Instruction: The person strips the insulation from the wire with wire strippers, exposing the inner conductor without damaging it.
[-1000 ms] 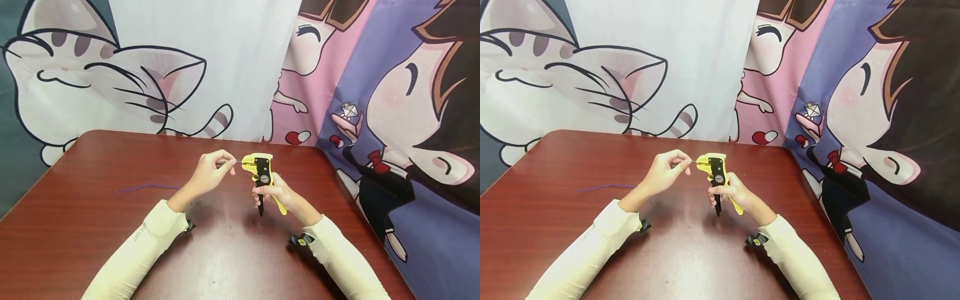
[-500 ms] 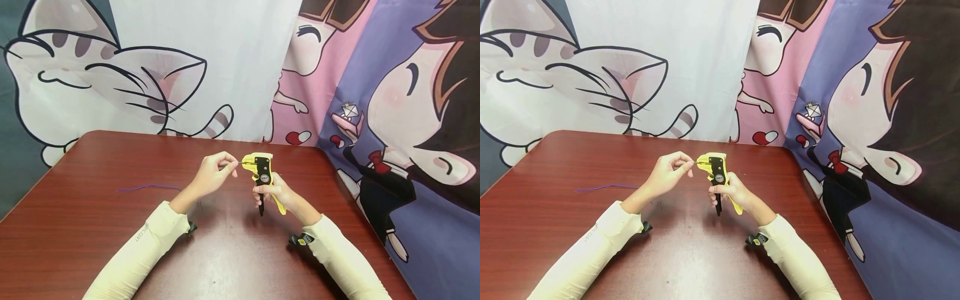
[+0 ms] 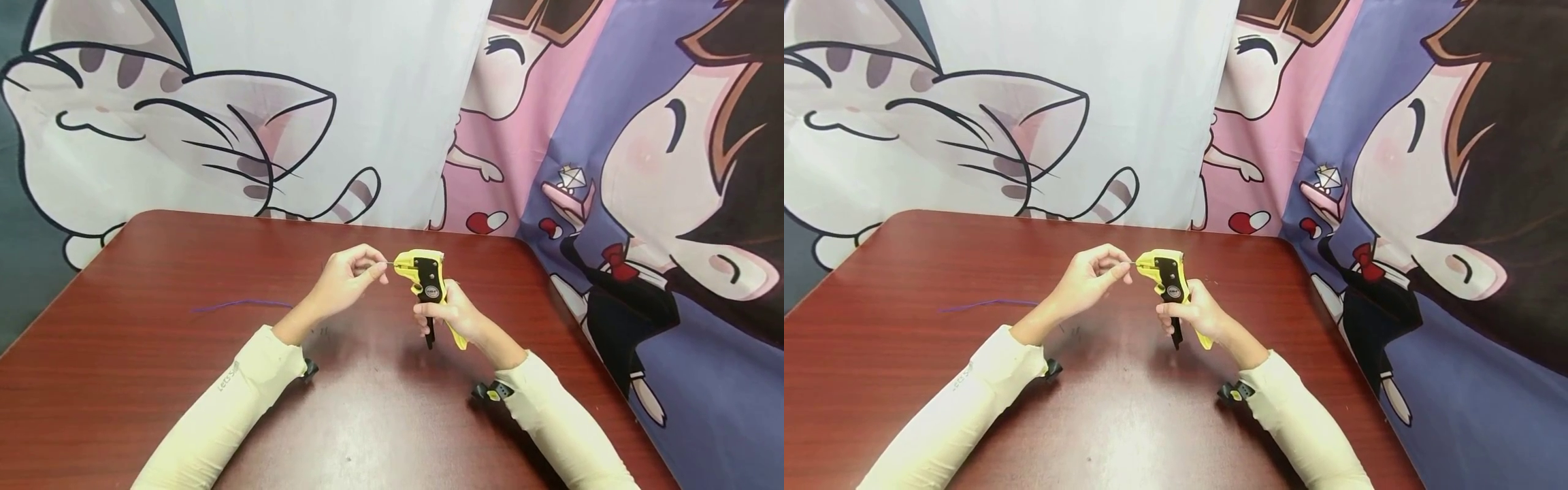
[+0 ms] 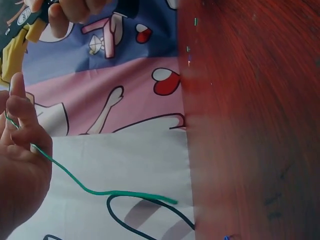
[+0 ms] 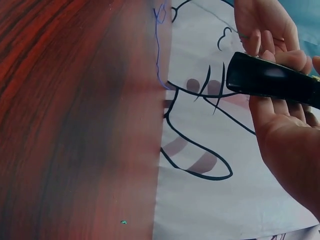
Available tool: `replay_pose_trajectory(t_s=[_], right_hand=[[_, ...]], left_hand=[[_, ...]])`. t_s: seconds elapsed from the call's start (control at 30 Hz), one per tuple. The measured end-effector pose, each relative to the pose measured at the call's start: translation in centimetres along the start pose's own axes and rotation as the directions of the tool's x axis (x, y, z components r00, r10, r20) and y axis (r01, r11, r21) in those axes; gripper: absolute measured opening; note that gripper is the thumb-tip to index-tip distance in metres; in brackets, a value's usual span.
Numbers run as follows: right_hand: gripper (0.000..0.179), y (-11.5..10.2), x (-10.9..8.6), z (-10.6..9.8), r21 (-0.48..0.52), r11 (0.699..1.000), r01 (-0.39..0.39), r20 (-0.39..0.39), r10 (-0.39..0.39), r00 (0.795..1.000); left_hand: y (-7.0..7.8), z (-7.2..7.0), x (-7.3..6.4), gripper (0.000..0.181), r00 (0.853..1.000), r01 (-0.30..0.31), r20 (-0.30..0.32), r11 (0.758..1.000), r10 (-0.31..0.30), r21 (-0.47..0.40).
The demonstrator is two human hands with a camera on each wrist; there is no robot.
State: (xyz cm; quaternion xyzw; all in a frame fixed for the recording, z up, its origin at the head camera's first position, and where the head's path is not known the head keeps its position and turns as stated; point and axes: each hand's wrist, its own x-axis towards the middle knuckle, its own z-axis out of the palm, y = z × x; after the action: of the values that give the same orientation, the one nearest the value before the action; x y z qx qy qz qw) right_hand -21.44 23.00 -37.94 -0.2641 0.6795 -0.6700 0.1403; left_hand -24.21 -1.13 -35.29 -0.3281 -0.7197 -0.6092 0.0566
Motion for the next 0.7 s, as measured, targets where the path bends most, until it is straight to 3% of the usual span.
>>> replay_pose_trajectory(t_s=[0.2, 0.43, 0.7], right_hand=[[0.010, 0.23, 0.01, -0.12, -0.016, 0.999, 0.038, -0.015, -0.038, 0.999], [0.012, 0.55, -0.08, 0.07, -0.037, 0.998, 0.055, 0.011, -0.054, 0.998], [0.015, 0.29, 0.05, 0.20, 0.010, 0.999, 0.046, 0.044, -0.047, 0.998]], left_hand=[[0.27, -0.30, -0.20, 0.009, 1.000, 0.026, -0.015, 0.997, -0.027, -0.071], [0.05, -0.23, -0.67, 0.012, 0.999, 0.000, -0.053, 0.993, -0.007, -0.121], [0.11, -0.16, -0.46, 0.007, 0.997, -0.032, -0.071, 0.995, 0.025, -0.091]])
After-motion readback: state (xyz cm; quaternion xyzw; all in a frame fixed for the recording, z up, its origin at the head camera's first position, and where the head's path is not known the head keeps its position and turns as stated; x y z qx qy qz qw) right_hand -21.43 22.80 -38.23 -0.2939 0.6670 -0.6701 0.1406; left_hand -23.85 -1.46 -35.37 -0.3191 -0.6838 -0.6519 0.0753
